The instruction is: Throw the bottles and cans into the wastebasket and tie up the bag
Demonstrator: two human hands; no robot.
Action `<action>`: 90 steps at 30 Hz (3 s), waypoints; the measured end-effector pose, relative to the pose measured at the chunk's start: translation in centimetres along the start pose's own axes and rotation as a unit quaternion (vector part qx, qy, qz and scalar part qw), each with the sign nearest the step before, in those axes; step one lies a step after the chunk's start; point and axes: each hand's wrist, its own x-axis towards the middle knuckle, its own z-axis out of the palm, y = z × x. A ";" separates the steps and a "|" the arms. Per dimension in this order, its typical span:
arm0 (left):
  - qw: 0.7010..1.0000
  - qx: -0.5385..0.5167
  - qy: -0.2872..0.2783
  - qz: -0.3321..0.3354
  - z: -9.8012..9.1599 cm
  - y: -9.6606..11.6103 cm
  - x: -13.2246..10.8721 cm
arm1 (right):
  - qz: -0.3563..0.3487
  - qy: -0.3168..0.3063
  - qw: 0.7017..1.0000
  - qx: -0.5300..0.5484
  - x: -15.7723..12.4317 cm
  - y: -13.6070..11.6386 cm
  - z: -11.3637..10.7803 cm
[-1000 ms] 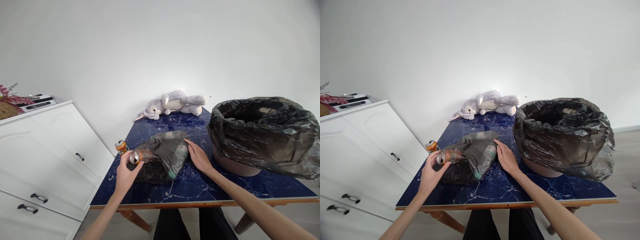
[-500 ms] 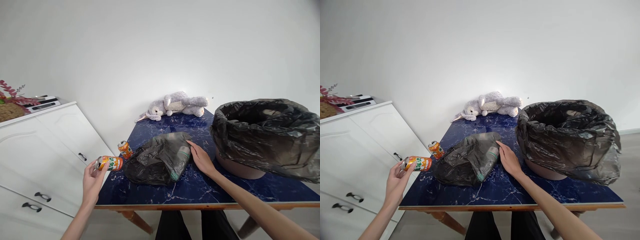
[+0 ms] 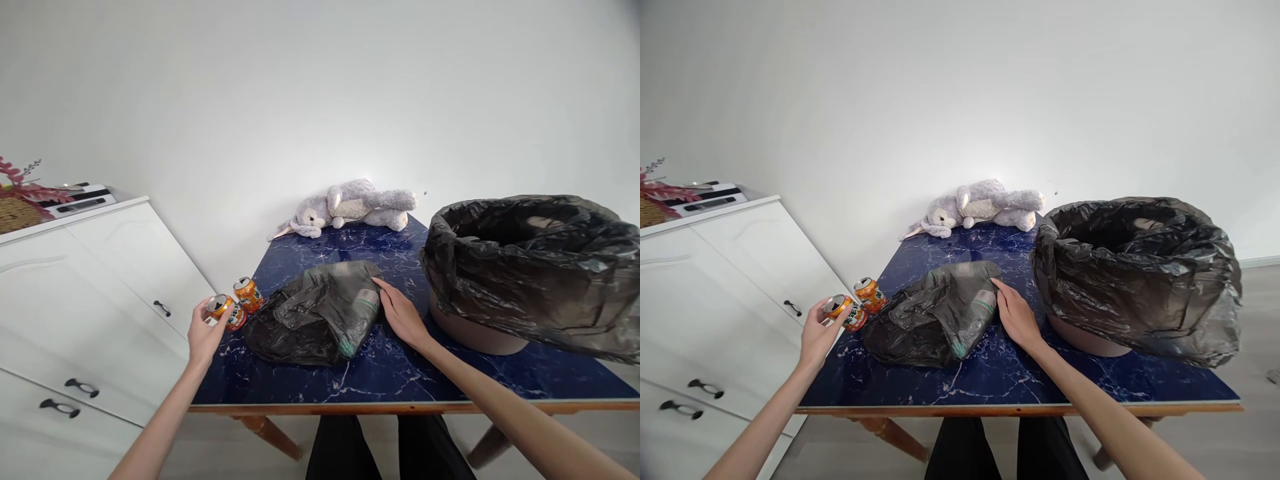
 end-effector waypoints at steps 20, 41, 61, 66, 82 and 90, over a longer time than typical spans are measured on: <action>0.970 0.114 0.080 0.201 1.2 0.7 -2.8 | -0.009 0.011 1.000 0.003 0.2 0.1 0.1; 0.833 0.063 -0.456 0.307 10.2 5.4 -9.7 | -0.010 0.006 1.000 -0.002 0.1 0.6 0.1; 0.832 -0.214 -0.510 -0.039 9.1 9.9 -14.4 | -0.001 0.002 1.000 -0.003 0.1 0.0 -0.2; 0.832 -0.161 -0.530 -0.031 9.1 10.2 -16.0 | 0.000 0.004 1.000 -0.004 0.0 0.1 -0.2; 0.847 -0.014 -0.493 0.196 9.2 10.9 -17.4 | 0.004 -0.003 1.000 -0.001 0.0 -0.1 -0.3; 0.838 0.019 -0.495 0.231 8.6 11.5 -17.9 | 0.012 -0.002 1.000 0.009 -0.1 -0.6 -0.5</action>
